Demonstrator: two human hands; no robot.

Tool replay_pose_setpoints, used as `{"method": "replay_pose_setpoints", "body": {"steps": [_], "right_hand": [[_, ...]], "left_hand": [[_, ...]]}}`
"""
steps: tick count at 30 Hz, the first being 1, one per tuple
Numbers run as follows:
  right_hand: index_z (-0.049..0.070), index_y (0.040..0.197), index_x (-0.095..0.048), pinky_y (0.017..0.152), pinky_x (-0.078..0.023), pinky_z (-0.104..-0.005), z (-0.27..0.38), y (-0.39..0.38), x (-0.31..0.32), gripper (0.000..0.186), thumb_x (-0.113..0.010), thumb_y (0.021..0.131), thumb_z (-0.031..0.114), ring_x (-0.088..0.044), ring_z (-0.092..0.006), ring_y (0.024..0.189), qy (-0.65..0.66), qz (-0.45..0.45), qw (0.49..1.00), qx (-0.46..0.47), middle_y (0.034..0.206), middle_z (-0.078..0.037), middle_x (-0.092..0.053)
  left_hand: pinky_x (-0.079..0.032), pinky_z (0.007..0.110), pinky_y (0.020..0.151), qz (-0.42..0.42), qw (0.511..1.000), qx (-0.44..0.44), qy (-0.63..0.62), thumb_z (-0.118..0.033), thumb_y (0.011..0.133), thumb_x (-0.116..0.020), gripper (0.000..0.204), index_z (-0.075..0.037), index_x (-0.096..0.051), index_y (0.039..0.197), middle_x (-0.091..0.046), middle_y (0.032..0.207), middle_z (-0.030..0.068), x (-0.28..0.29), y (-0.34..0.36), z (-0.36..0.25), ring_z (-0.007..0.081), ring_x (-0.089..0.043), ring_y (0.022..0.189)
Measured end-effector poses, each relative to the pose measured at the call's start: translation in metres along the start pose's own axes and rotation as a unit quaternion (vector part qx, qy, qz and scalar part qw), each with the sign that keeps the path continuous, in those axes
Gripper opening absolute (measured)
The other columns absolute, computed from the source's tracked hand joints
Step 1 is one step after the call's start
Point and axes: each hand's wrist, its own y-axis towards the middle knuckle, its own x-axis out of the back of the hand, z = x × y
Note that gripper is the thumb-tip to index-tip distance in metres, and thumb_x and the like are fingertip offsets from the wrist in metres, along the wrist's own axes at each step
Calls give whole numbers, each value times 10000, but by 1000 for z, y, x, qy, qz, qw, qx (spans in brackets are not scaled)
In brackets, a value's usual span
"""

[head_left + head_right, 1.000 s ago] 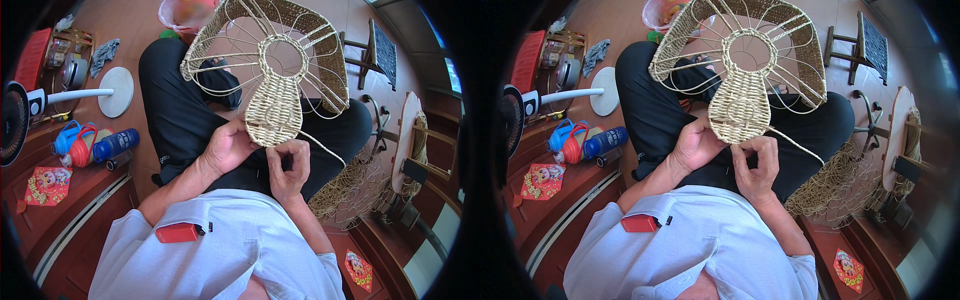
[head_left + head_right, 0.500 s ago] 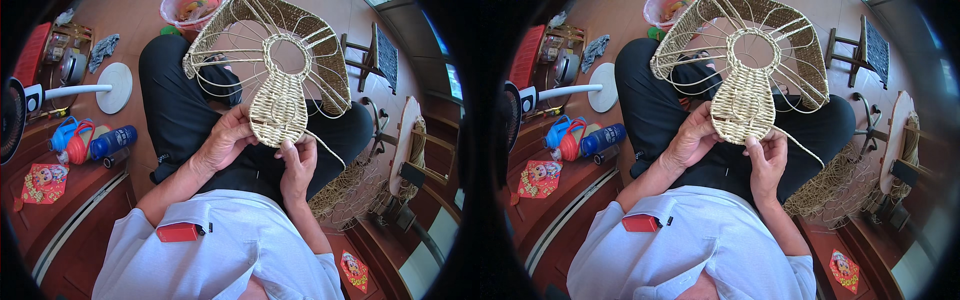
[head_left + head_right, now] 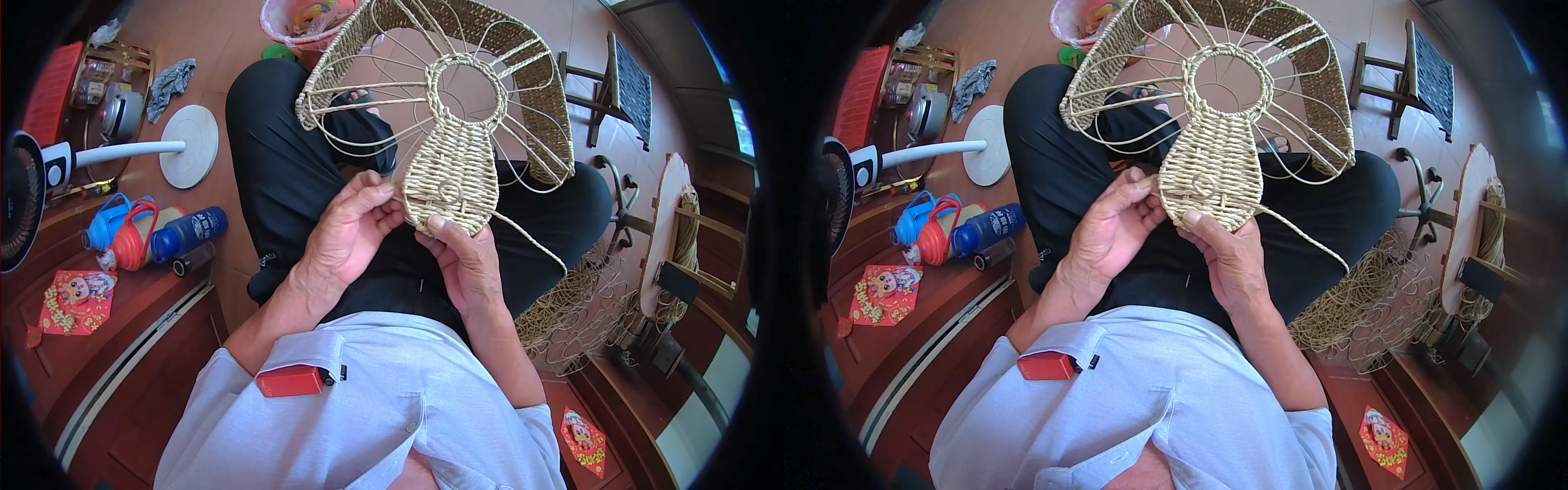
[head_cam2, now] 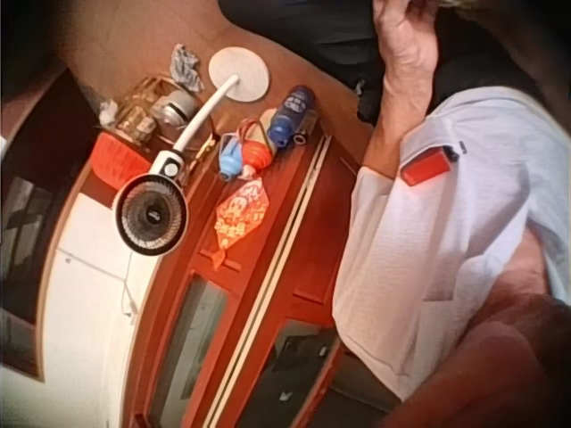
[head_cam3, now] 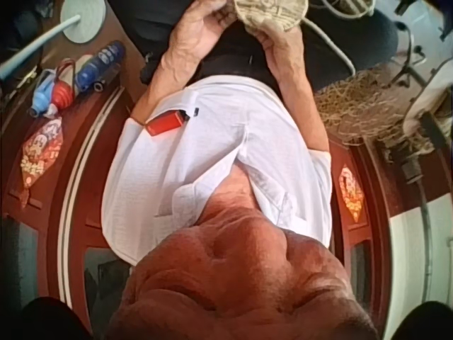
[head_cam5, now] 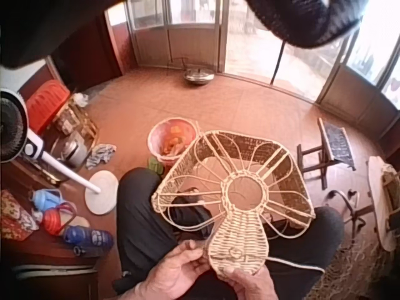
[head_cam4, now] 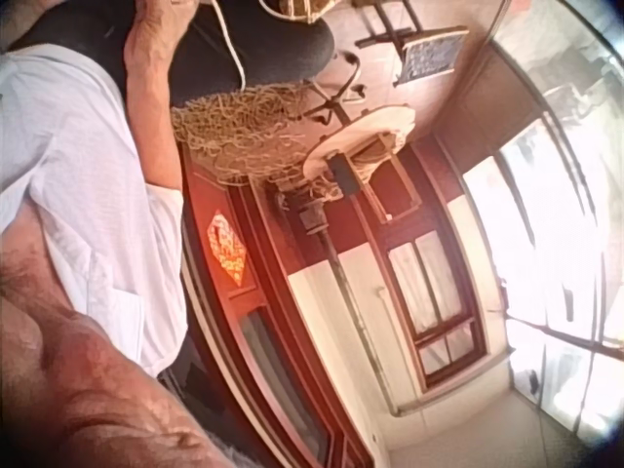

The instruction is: Weaving a fan-shaped basket frame using straw material.

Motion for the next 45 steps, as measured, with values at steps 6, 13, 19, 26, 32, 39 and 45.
{"method": "replay_pose_setpoints", "body": {"steps": [6, 13, 19, 26, 32, 39, 45], "right_hand": [[-4, 1352, -629, 974, -616, -369, 2, 5, 2, 420, -734, 953, 72, -727, -200, 1124, 21, 18, 999, -18, 1263, -103, -730], [1, 1383, -605, 993, -614, -391, -3, 9, 6, 465, -718, 935, 56, -717, -218, 1160, 31, 32, 999, -11, 1284, -102, -714], [6, 1389, -600, 988, -615, -393, -6, 14, 11, 476, -715, 929, 58, -713, -213, 1157, 55, 53, 997, -22, 1290, -100, -710], [24, 1391, -597, 945, -612, -345, -9, 18, 15, 499, -729, 909, 27, -717, -188, 1121, 42, 41, 998, -30, 1276, -88, -710], [24, 1388, -599, 928, -622, -338, -11, 19, 18, 488, -733, 919, 27, -725, -182, 1096, 43, 54, 997, -17, 1273, -87, -716], [22, 1371, -619, 934, -624, -341, -15, 20, 21, 462, -739, 925, 32, -726, -176, 1092, 58, 58, 997, -6, 1261, -85, -722], [20, 1370, -622, 936, -627, -349, -15, 17, 18, 455, -753, 937, 58, -729, -180, 1089, 62, 69, 996, 4, 1259, -84, -723]], "left_hand": [[-591, 354, 1021, -9, 1000, -8, -23, -77, 1021, -681, 87, -118, -631, 1078, -717, 1125, 62, 9, -2, -12, 173, -707, 1053], [-621, 336, 983, -47, 998, -10, 35, -52, 1036, -670, 138, -74, -616, 1161, -725, 1130, 106, 3, -6, -16, 193, -735, 1048], [-633, 334, 929, -56, 990, -24, 129, -112, 1044, -701, 166, -57, -613, 1173, -742, 1093, 121, -4, 0, -11, 192, -754, 965], [-569, 231, 777, -131, 866, -183, 446, -142, 1045, -712, 155, -24, -661, 1130, -677, 986, 34, -24, -23, -17, 99, -679, 833], [-509, 258, 710, -6, 695, -258, 671, -30, 934, -765, 210, -26, -703, 1135, -609, 956, 30, -45, -29, -16, 96, -600, 795], [-517, 303, 689, 12, 622, -223, 751, -24, 922, -737, 150, -24, -672, 1057, -600, 951, 67, -59, -15, -20, 160, -620, 777], [-568, 419, 743, 78, 354, -366, 857, -25, 871, -709, 273, -25, -608, 1124, -597, 1075, 133, -69, -21, -9, 290, -674, 916]]}}
